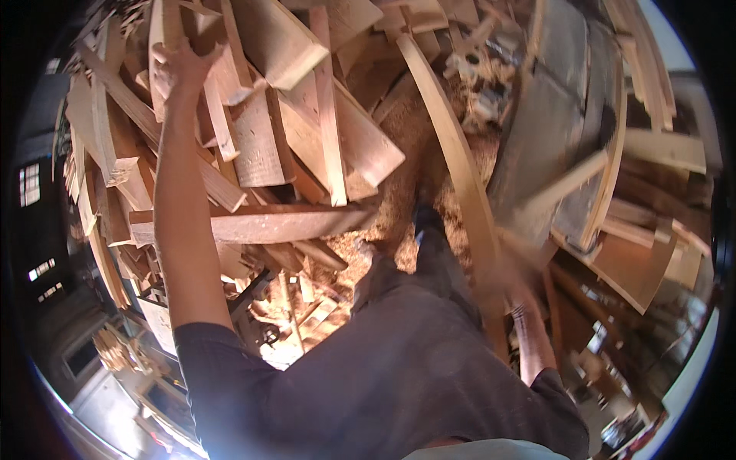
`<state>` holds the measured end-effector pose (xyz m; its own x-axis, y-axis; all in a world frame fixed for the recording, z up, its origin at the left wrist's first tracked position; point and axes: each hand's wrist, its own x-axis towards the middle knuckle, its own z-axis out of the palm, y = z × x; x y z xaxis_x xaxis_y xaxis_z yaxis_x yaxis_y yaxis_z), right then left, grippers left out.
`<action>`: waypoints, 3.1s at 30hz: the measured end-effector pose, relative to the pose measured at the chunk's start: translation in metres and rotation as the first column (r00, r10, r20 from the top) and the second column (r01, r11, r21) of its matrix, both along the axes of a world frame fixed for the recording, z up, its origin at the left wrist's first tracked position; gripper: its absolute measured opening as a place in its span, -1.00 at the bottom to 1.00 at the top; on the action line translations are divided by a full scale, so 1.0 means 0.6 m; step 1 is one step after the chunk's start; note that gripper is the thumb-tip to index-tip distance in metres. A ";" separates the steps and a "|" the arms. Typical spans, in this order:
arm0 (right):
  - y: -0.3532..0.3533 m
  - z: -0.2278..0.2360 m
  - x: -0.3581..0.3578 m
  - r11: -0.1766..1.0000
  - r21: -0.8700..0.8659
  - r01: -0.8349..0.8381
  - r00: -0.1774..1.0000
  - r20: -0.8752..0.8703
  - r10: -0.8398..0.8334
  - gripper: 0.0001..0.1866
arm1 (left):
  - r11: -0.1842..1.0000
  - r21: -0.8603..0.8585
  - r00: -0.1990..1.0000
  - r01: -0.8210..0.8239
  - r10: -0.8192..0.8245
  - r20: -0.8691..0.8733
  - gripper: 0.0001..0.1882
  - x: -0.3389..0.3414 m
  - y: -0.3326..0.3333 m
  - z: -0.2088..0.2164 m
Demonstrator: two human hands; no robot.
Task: The person selects wood boards from a pile and passes them over a jointer machine to flatten the faces.
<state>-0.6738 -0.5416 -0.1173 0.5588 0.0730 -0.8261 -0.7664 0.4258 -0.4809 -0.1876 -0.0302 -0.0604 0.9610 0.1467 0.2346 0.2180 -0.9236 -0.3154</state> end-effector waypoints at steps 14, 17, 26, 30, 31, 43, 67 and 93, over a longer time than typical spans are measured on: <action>0.016 0.021 -0.404 0.383 -0.509 -0.771 0.635 -0.660 0.401 0.10 | 0.942 0.174 0.948 0.287 -0.305 0.089 0.25 0.165 0.139 -0.109; -0.010 0.017 -0.481 0.135 -0.555 -0.821 0.560 -0.737 0.377 -0.04 | 0.953 0.218 0.950 0.213 -0.254 0.182 0.20 0.155 0.132 -0.086; -0.127 0.006 -0.721 -0.315 -0.467 -0.826 0.371 -0.872 0.320 -0.16 | 0.995 0.081 0.992 0.062 -0.070 0.104 0.35 0.134 0.109 -0.075; -0.174 -0.003 -0.826 -0.401 -0.486 -0.777 0.412 -0.873 0.261 -0.28 | 0.990 0.072 0.989 0.122 -0.127 0.072 0.30 0.140 0.121 -0.065; -0.180 -0.010 -0.851 -0.416 -0.456 -0.787 0.388 -0.890 0.241 -0.30 | 0.983 0.044 0.982 0.176 -0.179 0.065 0.27 0.132 0.111 -0.064; -0.092 -0.218 -0.611 0.086 -0.634 -0.769 0.616 -0.698 0.365 -0.75 | 0.432 -0.151 0.458 0.889 -0.835 0.306 0.18 -0.001 -0.019 -0.017; 0.438 -0.411 0.578 0.762 -0.551 -0.341 0.748 0.332 0.575 0.09 | 0.993 0.060 0.994 -0.099 0.101 -0.028 0.00 0.006 -0.031 0.015; 0.085 -0.448 0.663 0.871 0.089 -0.483 0.855 0.261 0.448 -0.30 | 0.996 -0.002 0.986 0.091 -0.090 0.139 -0.05 -0.005 0.003 -0.006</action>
<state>-0.2760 -0.4909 -0.3864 0.5977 0.4808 -0.6416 -0.7710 0.1252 -0.6244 -0.1908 -0.0285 -0.0638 0.9284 0.0636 0.3660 0.1749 -0.9440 -0.2797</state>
